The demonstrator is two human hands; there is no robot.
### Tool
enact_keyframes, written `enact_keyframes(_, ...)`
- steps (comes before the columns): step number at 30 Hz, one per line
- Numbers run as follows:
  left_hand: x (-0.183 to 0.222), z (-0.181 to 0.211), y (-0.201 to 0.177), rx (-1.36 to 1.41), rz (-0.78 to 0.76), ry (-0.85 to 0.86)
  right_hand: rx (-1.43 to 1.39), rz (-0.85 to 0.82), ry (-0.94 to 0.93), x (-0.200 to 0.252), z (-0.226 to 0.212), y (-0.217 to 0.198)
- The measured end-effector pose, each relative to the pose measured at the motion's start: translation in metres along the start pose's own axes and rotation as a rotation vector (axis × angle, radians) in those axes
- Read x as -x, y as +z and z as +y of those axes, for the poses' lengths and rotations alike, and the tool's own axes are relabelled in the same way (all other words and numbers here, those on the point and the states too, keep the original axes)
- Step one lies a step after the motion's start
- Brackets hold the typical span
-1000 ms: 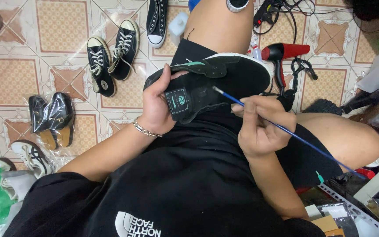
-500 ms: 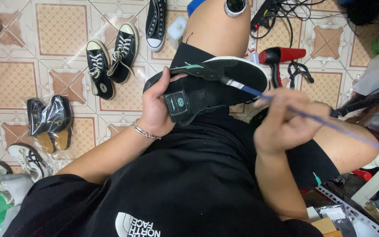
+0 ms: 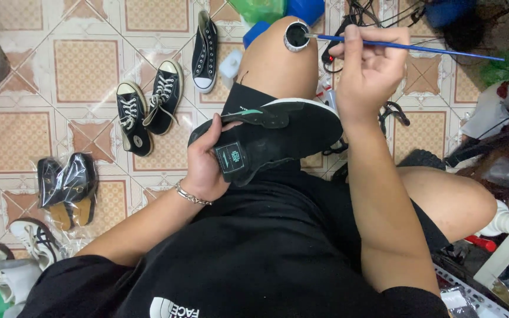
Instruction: A person uses a fine-tipped paintbrush to carefully apply paint to the small details and logo of a black sneaker.
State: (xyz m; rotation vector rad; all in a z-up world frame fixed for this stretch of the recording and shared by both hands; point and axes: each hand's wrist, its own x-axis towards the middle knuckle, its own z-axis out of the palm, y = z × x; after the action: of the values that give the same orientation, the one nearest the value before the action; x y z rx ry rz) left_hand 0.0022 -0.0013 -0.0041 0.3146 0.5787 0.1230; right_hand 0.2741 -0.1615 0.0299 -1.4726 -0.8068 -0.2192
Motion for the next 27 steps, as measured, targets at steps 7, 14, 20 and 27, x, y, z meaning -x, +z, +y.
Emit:
enact_keyframes(7, 0.000, 0.002, -0.001, 0.005, -0.042, -0.019, 0.006, -0.021, 0.006, -0.001, 0.010, 0.001)
enact_keyframes(14, 0.001, 0.002, -0.001, 0.001, -0.041, -0.017, 0.026, -0.028, -0.004, 0.000, 0.013, 0.000)
enact_keyframes(20, 0.000, 0.002, -0.001, -0.002, -0.050, -0.042, -0.084, 0.025, 0.029, 0.003, 0.016, -0.005)
enact_keyframes(27, 0.000, 0.000, 0.000, 0.007, -0.052, -0.002, -0.102, 0.138, 0.019, 0.012, -0.008, -0.028)
